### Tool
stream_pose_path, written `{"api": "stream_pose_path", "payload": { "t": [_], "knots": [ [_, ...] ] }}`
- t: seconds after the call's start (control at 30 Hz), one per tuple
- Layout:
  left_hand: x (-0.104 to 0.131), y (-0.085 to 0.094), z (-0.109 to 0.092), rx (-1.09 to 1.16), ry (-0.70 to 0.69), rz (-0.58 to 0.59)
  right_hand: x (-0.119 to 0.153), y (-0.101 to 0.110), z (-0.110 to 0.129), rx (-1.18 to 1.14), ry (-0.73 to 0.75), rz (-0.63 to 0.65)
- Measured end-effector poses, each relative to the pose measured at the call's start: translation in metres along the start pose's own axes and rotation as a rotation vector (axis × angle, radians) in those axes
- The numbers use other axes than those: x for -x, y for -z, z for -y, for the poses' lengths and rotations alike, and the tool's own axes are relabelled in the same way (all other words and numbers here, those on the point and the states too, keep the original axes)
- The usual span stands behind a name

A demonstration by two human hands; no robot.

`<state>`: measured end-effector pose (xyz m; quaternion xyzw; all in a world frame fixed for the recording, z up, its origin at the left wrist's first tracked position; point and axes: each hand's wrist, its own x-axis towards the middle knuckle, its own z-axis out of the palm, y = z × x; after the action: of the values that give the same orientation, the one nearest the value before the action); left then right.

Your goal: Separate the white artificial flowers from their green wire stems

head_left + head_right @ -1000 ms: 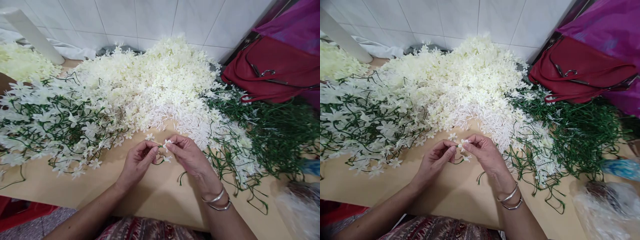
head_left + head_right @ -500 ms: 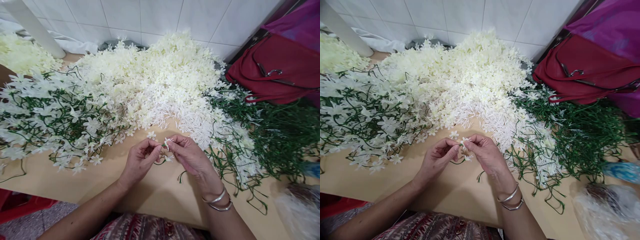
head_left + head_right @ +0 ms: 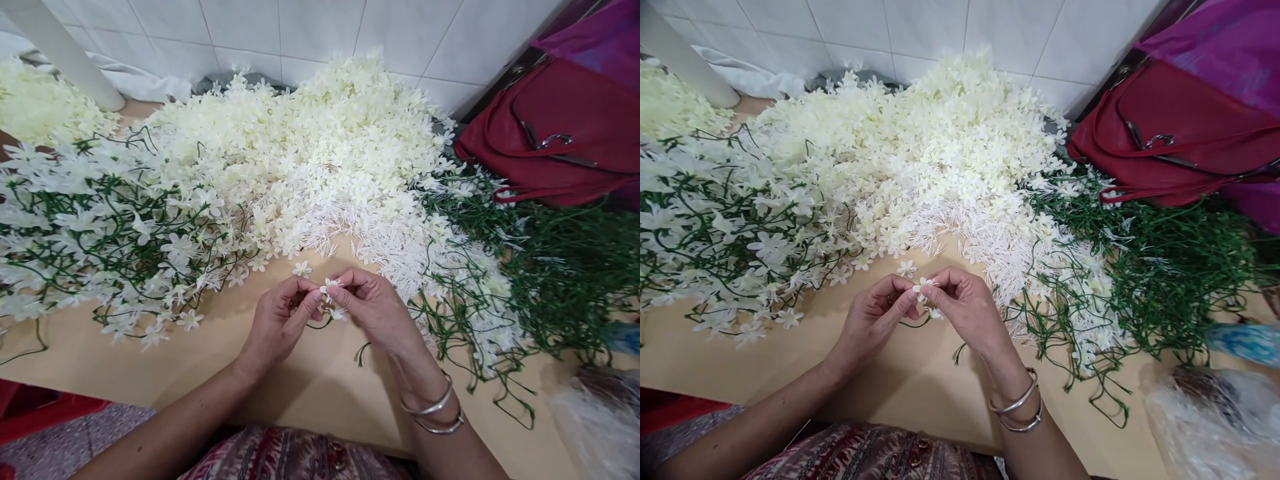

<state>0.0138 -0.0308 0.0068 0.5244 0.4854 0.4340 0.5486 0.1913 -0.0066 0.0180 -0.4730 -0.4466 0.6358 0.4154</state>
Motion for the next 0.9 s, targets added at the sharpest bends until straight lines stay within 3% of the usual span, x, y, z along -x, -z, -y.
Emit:
{"api": "stream_pose_path", "payload": {
  "t": [0.2,0.6,0.9],
  "knots": [
    [-0.003,-0.003,-0.004,0.157,0.072,-0.025,0.000,-0.008,-0.005,-0.044,0.036,-0.091],
    [-0.006,-0.005,-0.006,0.211,0.098,-0.061,-0.009,-0.009,-0.019,-0.122,0.101,-0.055],
    [-0.003,-0.005,-0.002,0.155,0.002,-0.046,-0.006,0.004,-0.005,-0.166,0.012,0.059]
  ]
}}
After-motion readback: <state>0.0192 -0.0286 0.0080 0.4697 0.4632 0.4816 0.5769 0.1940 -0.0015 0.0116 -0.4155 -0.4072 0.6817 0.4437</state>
